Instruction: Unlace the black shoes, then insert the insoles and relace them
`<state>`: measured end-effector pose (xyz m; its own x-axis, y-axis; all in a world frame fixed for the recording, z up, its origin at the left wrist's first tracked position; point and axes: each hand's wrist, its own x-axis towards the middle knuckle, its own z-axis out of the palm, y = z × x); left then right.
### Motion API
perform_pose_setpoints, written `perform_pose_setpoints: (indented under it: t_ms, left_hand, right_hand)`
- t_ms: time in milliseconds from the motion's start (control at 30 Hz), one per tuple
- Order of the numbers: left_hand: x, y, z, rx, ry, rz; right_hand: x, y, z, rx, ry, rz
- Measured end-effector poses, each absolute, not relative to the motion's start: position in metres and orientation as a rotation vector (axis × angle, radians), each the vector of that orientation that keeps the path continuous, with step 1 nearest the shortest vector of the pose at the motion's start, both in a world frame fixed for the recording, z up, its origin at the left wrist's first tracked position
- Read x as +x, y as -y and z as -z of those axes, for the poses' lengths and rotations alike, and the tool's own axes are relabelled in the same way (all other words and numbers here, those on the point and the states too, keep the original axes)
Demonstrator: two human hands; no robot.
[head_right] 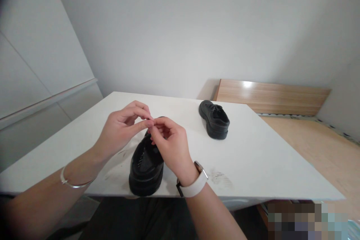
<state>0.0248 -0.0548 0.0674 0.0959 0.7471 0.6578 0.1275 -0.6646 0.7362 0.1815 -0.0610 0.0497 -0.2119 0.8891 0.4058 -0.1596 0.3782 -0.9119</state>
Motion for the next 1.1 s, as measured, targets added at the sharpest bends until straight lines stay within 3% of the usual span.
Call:
perform_pose_setpoints:
  t_ms: [233, 600, 1100]
  left_hand:
    - [0.016, 0.054, -0.045, 1.834, -0.948, -1.207]
    - [0.015, 0.057, -0.032, 1.51, -1.022, -1.271]
    - [0.021, 0.065, -0.047, 2.131, -1.052, -1.167]
  right_hand:
    - [0.183, 0.059, -0.045, -0.717, 1.374, -1.126]
    - [0.211, 0.042, -0.015, -0.707, 1.07, -1.131]
    - [0.193, 0.071, -0.049, -0.625, 1.791, -0.464]
